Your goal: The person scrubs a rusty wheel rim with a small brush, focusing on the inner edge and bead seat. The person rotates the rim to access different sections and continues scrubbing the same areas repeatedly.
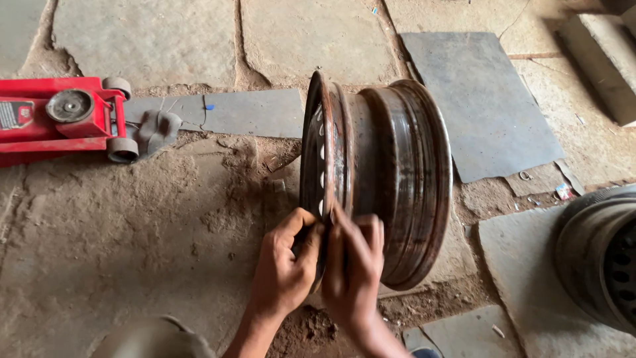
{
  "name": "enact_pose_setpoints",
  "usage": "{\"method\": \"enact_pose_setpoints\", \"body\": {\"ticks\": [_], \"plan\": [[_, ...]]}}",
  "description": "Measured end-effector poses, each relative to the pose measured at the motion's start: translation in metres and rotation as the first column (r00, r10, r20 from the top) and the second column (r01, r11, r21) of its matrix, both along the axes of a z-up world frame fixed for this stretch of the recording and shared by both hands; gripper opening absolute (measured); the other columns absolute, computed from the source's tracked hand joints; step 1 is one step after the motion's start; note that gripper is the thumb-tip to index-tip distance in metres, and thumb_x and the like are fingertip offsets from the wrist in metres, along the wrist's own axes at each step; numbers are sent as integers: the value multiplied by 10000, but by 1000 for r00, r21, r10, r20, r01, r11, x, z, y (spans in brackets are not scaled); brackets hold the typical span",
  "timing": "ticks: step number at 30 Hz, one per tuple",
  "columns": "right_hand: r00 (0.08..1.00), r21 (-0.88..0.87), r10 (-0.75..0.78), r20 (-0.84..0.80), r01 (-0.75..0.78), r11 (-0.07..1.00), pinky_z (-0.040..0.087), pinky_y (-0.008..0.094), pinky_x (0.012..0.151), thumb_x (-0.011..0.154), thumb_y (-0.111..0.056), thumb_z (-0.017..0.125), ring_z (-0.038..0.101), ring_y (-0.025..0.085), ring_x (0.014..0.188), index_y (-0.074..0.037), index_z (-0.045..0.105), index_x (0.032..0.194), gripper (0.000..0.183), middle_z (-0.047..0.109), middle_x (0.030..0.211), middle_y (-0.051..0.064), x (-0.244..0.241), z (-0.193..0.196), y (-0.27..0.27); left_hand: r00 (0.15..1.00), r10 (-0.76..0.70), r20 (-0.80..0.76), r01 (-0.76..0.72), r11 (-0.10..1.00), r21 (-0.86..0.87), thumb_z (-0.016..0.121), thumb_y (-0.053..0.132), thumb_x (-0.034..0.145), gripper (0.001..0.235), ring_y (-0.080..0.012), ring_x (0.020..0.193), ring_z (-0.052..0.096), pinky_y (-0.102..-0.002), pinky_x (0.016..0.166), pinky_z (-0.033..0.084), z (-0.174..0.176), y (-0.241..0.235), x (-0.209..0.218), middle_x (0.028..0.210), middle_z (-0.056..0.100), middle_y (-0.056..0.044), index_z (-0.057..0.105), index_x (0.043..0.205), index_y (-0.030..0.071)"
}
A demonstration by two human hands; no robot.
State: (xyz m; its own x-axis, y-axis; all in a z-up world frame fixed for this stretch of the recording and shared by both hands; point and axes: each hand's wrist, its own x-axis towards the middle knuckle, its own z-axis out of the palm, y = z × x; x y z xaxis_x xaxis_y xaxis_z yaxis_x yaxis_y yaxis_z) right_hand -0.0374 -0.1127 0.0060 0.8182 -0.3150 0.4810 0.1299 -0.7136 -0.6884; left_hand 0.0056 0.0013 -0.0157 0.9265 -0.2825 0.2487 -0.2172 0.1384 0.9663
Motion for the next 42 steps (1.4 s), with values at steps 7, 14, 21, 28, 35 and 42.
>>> {"method": "enact_pose_setpoints", "body": {"ticks": [7, 14, 21, 28, 35, 42], "plan": [[990, -220, 54, 129, -25, 975, 309, 589, 1176, 1066, -104, 525, 630, 382, 1211, -27, 732, 1148, 236, 741, 1097, 184, 111, 46, -29, 977, -91, -192, 98, 995, 25, 516, 150, 993, 175, -97, 457, 582, -274, 382, 523, 16, 8, -3, 687, 658, -57, 652, 922, 66], [980, -25, 122, -158, -127, 992, 502, 369, 584, 1039, -153, 538, 588, 119, 618, -65, 712, 1005, 199, 738, 827, 61, 52, 50, -26, 938, -126, -322, 117, 992, -46, 526, 115, 972, 139, -114, 488, 642, -306, 414, 564, 24, 6, -5, 722, 705, -55, 659, 950, 83], [999, -81, -40, 20, 41, 996, 432, 476, 928, 999, -97, 539, 582, 208, 914, -65, 676, 1021, 143, 684, 941, 74, 28, 20, -3, 999, -33, 3, 32, 998, 53, 522, 175, 1080, 194, -121, 628, 644, -290, 554, 574, 13, 9, 1, 807, 710, -81, 662, 1013, 58], [996, -138, -48, -74, 37, 990, 338, 526, 1009, 1001, -138, 544, 539, 347, 1030, -71, 700, 1000, 170, 662, 1001, 147, 87, 63, -20, 961, -80, -263, 94, 995, 41, 521, 234, 990, 201, -122, 492, 690, -291, 446, 601, 22, 11, -2, 701, 719, -61, 644, 990, 75], [995, -30, -91, 30, 91, 995, 361, 470, 974, 991, -103, 525, 580, 227, 861, -72, 698, 1023, 178, 685, 902, 77, 17, 9, 6, 967, 44, 252, -65, 995, 76, 520, 199, 1144, 214, -168, 724, 676, -295, 664, 597, 12, 7, 2, 842, 701, -81, 623, 999, 80], [998, -134, -61, -26, 57, 989, 365, 514, 962, 984, -118, 578, 518, 355, 1018, -50, 733, 1012, 172, 688, 1043, 163, 114, 50, -27, 994, 84, -67, -70, 979, 192, 516, 200, 984, 184, -109, 479, 635, -275, 399, 556, 16, 1, 8, 714, 681, -47, 642, 942, 73]]}}
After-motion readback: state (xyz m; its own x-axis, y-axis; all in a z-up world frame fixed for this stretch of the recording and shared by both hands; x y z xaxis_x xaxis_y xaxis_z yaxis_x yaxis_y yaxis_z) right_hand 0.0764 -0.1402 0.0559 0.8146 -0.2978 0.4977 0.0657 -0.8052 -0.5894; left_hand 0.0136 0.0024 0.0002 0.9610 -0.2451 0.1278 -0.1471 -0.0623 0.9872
